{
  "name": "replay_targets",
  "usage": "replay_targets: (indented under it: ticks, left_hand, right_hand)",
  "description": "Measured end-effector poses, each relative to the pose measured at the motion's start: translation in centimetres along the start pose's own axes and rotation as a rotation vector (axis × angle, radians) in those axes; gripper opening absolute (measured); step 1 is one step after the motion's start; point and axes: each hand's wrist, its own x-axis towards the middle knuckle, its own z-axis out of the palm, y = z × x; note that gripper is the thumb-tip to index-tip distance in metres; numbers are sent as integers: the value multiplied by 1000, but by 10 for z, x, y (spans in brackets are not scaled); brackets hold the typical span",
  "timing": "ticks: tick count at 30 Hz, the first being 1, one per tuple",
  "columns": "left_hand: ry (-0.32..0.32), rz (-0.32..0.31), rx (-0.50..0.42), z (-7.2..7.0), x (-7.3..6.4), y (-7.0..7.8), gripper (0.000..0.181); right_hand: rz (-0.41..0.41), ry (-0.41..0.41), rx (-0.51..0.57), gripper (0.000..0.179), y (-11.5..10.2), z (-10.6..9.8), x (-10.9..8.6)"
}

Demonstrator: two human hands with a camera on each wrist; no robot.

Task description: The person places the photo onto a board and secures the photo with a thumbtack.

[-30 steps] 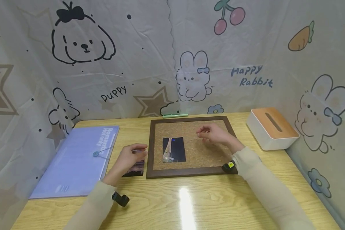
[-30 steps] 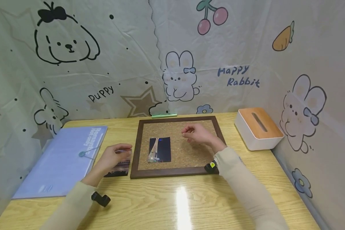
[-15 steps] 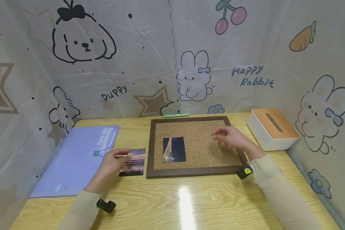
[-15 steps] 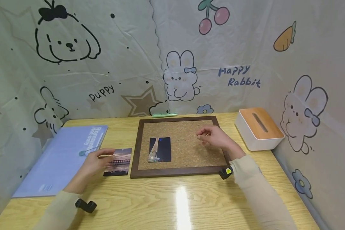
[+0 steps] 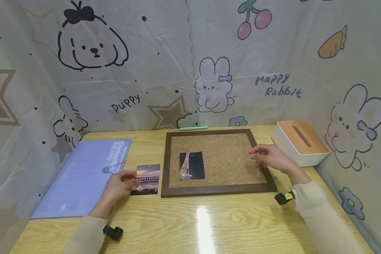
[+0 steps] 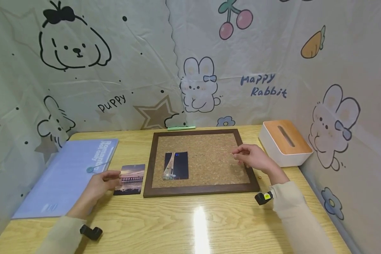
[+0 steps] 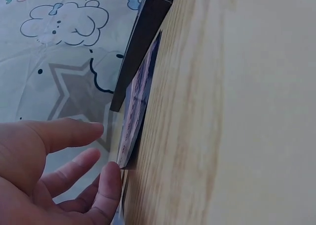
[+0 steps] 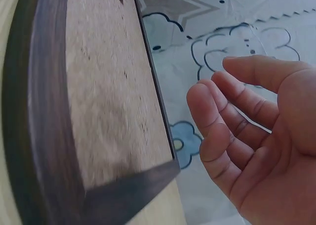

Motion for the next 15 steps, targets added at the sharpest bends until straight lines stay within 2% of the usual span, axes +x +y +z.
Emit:
replay_targets:
  ticks: [4, 15]
  left_hand:
    - [11, -3, 29, 3, 0, -1, 51]
    - [61, 54, 147, 8, 0, 5, 50]
  right_hand:
    - [26, 5, -17, 41, 9, -5, -10]
    - [55, 9, -9, 32, 37, -19, -35]
